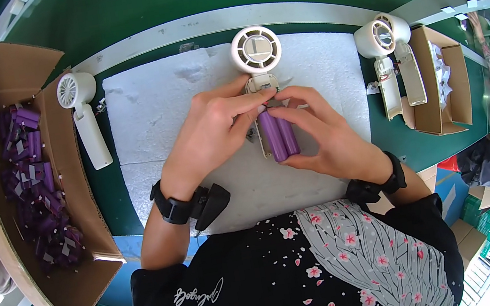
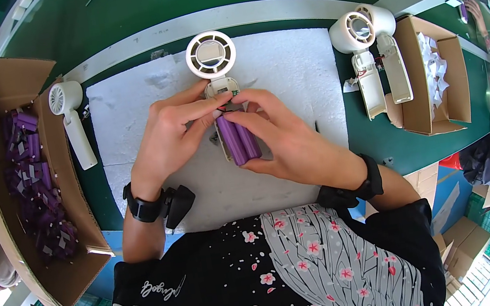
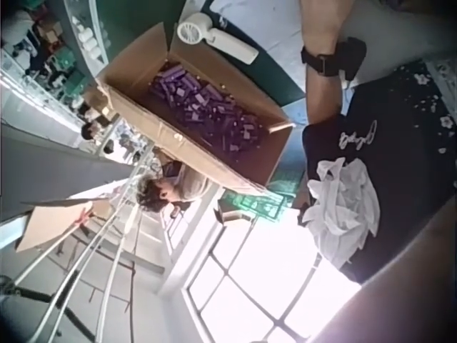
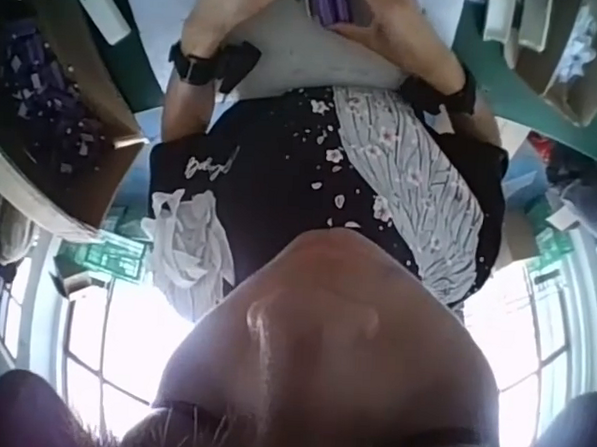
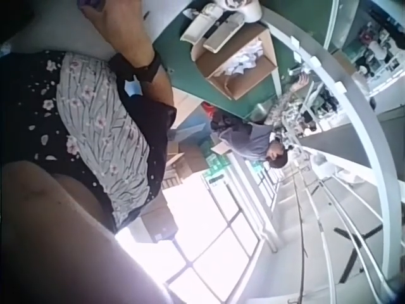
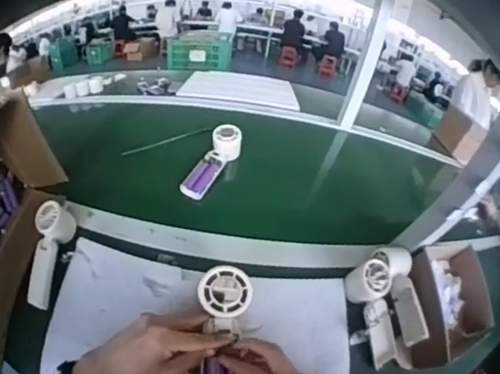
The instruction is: Assembling small handheld fans by installing motors, batteries, and wiring into plastic casings.
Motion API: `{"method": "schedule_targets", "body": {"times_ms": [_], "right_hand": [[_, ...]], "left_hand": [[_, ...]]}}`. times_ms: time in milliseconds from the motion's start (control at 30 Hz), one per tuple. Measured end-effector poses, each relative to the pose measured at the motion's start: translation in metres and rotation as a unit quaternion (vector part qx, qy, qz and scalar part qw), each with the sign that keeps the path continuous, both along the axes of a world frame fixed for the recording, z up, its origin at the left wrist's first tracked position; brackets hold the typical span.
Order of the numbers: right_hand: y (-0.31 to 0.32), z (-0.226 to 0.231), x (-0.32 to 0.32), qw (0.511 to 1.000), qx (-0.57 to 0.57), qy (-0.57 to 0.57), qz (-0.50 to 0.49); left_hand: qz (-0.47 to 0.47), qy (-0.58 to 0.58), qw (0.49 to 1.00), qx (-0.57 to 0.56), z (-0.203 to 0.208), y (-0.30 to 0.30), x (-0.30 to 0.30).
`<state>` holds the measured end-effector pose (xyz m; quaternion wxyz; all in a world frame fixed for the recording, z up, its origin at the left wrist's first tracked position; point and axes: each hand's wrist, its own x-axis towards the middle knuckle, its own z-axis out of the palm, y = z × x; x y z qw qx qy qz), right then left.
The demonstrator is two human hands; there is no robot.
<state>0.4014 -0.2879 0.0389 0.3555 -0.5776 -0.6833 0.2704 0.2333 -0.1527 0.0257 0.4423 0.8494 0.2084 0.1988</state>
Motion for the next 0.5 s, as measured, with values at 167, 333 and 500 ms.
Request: {"method": "schedule_targets", "body": {"times_ms": [167,333,500], "right_hand": [[-0.008,-0.009,-0.005,0.999,0.023,-0.020,-0.020],[-0.010,-0.014,-0.011,0.993,0.079,-0.082,-0.028],[-0.009,-0.020,-0.015,0.986,0.111,-0.115,-0.037]], "left_hand": [[-0.014,0.005,1.000,-0.011,0.001,0.002,-0.002],[-0.012,0.010,1.000,-0.015,-0.001,0.004,-0.002],[0.005,0.002,1.000,-0.026,-0.007,0.003,-0.001]]}}
